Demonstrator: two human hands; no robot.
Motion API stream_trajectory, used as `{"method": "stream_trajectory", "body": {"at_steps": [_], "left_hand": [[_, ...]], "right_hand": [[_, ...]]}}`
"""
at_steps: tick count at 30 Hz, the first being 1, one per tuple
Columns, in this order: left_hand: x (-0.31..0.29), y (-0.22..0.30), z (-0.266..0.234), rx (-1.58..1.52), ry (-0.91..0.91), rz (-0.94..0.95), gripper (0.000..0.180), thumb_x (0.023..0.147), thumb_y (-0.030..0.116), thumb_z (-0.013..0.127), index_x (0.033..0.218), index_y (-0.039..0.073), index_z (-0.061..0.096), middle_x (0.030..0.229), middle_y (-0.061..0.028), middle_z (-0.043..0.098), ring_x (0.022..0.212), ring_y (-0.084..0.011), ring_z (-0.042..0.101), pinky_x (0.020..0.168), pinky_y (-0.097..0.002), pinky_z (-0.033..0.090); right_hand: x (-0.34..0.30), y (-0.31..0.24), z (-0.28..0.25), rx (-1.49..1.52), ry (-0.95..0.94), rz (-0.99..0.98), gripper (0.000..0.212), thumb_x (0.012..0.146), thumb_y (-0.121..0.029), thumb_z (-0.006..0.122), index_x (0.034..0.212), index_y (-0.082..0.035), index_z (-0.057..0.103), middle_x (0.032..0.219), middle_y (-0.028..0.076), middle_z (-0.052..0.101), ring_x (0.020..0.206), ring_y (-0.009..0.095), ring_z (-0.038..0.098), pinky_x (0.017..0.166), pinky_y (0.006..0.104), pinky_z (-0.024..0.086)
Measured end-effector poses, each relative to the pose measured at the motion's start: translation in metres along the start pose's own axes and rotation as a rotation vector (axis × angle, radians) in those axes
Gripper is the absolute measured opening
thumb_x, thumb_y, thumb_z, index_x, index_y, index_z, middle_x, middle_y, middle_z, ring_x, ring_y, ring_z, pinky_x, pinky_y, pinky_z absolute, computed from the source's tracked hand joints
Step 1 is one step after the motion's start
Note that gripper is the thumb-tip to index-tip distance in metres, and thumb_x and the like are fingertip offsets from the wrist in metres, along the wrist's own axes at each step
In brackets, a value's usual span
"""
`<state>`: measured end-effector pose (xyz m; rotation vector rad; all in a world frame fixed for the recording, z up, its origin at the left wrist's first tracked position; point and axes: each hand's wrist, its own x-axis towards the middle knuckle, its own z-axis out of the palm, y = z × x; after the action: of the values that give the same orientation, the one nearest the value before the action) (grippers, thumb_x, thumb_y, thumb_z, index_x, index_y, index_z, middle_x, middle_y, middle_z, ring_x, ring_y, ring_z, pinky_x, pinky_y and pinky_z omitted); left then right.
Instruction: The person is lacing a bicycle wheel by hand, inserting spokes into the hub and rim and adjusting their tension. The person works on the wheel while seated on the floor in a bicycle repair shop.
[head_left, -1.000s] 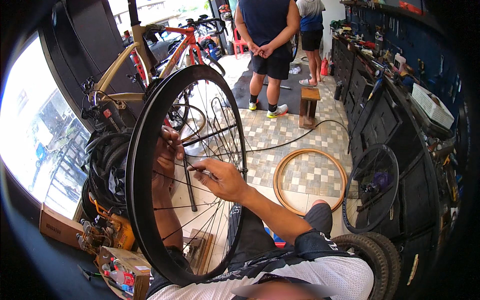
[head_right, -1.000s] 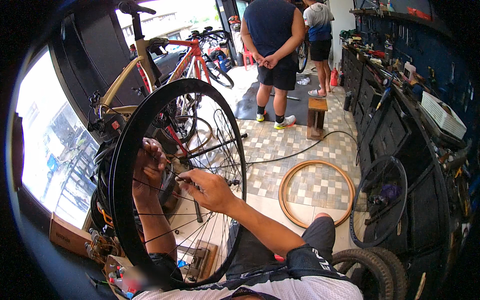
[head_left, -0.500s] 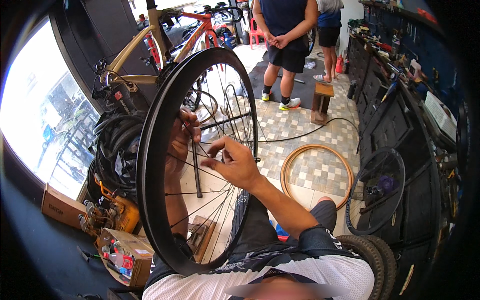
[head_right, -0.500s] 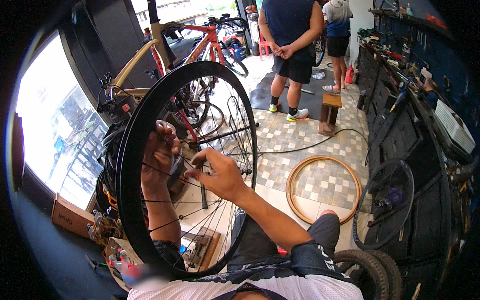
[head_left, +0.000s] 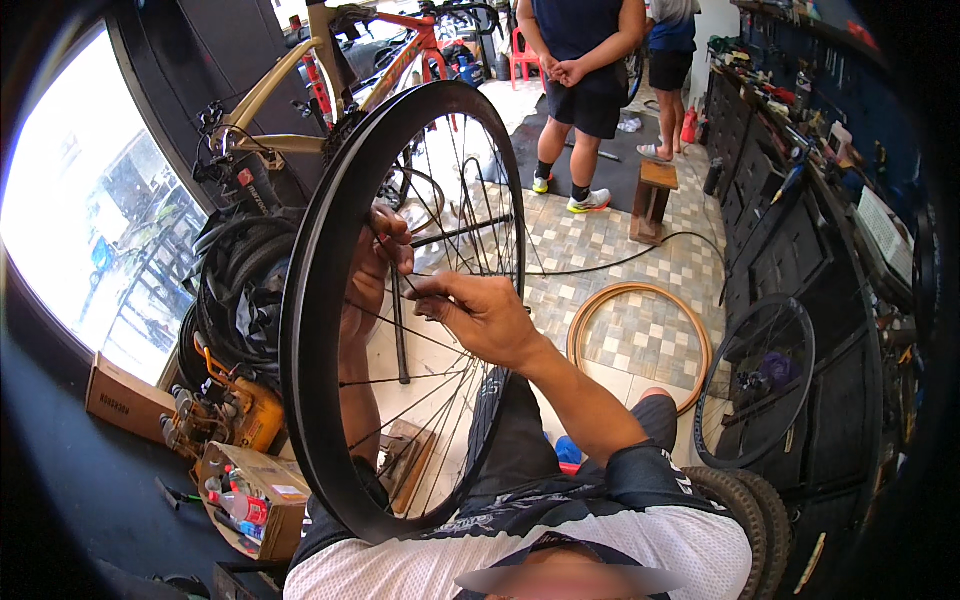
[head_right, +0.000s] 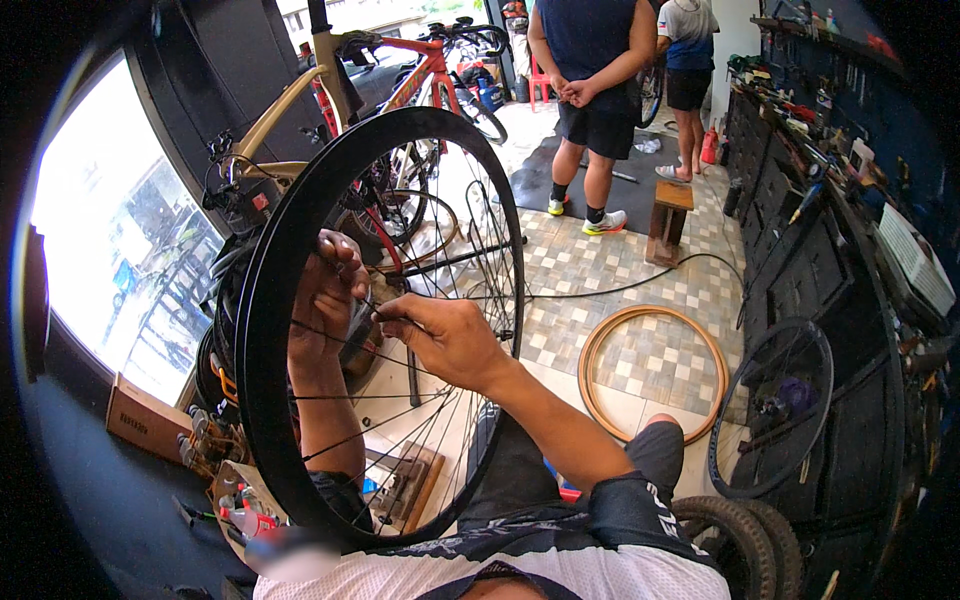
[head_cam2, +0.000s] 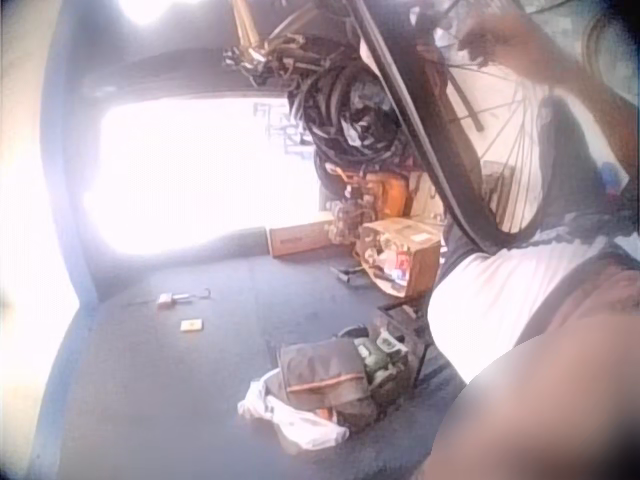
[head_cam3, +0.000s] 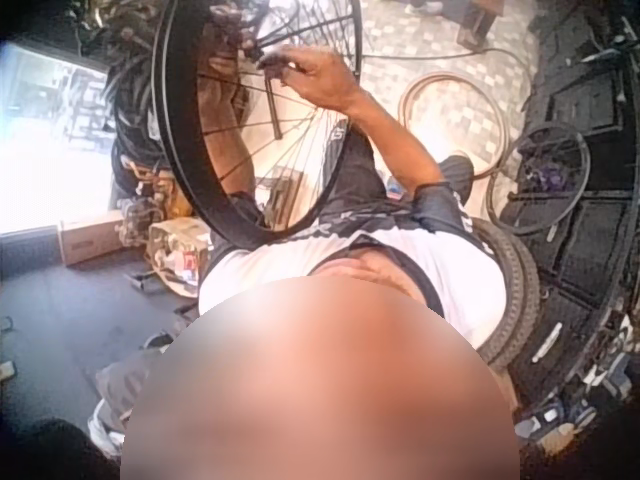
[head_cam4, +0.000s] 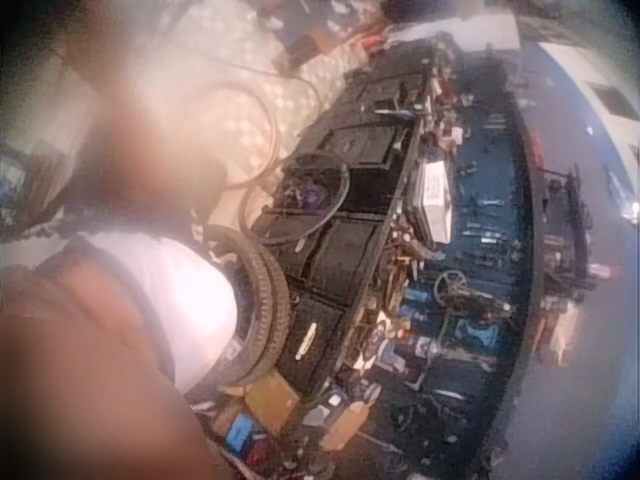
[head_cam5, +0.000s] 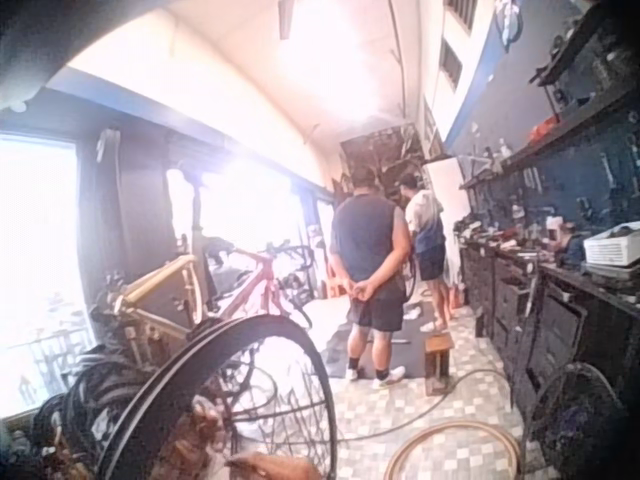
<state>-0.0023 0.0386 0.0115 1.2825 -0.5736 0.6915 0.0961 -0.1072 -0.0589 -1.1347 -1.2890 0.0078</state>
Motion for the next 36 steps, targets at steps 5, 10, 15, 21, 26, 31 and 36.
{"method": "stream_trajectory", "body": {"at_steps": [5,10,15,21,26,31,36], "left_hand": [[-0.006,0.026,0.004,0.175,0.043,0.037,0.026,0.108,0.031,0.057,0.108,0.006,0.062,0.096,-0.0091,0.062,0.093,-0.0214,0.061,0.069,-0.0345,0.055],[0.005,0.028,-0.021,0.067,-0.111,-0.078,0.039,0.106,0.044,0.054,0.105,0.006,0.063,0.083,-0.0097,0.059,0.074,-0.0247,0.062,0.066,-0.0385,0.060],[0.006,0.038,-0.036,0.156,-0.055,-0.104,0.050,0.104,0.047,0.058,0.130,0.005,0.063,0.115,-0.0172,0.066,0.096,-0.0295,0.068,0.075,-0.0411,0.063],[0.019,0.015,-0.020,0.312,-0.049,0.044,0.057,0.104,0.042,0.061,0.148,0.006,0.056,0.149,-0.0171,0.058,0.133,-0.0317,0.059,0.091,-0.0442,0.059],[0.020,0.004,-0.010,0.108,-0.053,-0.002,0.044,0.105,0.027,0.061,0.141,0.002,0.063,0.149,-0.0147,0.059,0.131,-0.0305,0.060,0.103,-0.0432,0.051],[0.017,-0.009,-0.007,-0.092,-0.053,0.077,0.033,0.106,0.016,0.060,0.132,-0.002,0.068,0.141,-0.0134,0.062,0.121,-0.0294,0.063,0.103,-0.0425,0.050],[0.029,-0.009,-0.003,-0.007,0.044,-0.007,0.038,0.106,0.025,0.060,0.131,-0.004,0.066,0.131,-0.0148,0.064,0.102,-0.0252,0.066,0.096,-0.0408,0.053]], "right_hand": [[0.012,-0.021,-0.018,-0.087,0.095,-0.100,0.034,0.092,-0.017,0.082,0.124,-0.008,0.074,0.089,0.001,0.074,0.054,0.001,0.039,0.050,0.0212,0.033],[0.034,-0.024,-0.034,-0.357,0.081,-0.181,0.034,0.094,-0.023,0.077,0.125,-0.011,0.071,0.097,0.010,0.076,0.073,0.024,0.063,0.065,0.0355,0.049],[0.029,-0.013,-0.027,-0.344,0.012,-0.211,0.026,0.099,-0.023,0.069,0.122,-0.010,0.069,0.099,0.016,0.076,0.083,0.037,0.074,0.072,0.0442,0.057],[0.029,-0.018,-0.030,-0.387,-0.022,-0.199,0.027,0.099,-0.023,0.069,0.122,-0.010,0.069,0.096,0.018,0.075,0.083,0.038,0.073,0.071,0.0458,0.057],[0.031,-0.030,-0.034,-0.443,-0.056,-0.134,0.024,0.098,-0.022,0.067,0.121,-0.012,0.068,0.089,0.017,0.074,0.079,0.039,0.072,0.069,0.0480,0.055],[0.031,-0.024,-0.031,-0.404,-0.016,-0.147,0.024,0.098,-0.022,0.067,0.119,-0.012,0.068,0.089,0.017,0.074,0.079,0.039,0.072,0.069,0.0479,0.055],[0.032,-0.025,-0.030,-0.414,-0.001,-0.138,0.023,0.097,-0.024,0.069,0.117,-0.012,0.068,0.086,0.017,0.073,0.078,0.040,0.071,0.068,0.0489,0.054]]}}
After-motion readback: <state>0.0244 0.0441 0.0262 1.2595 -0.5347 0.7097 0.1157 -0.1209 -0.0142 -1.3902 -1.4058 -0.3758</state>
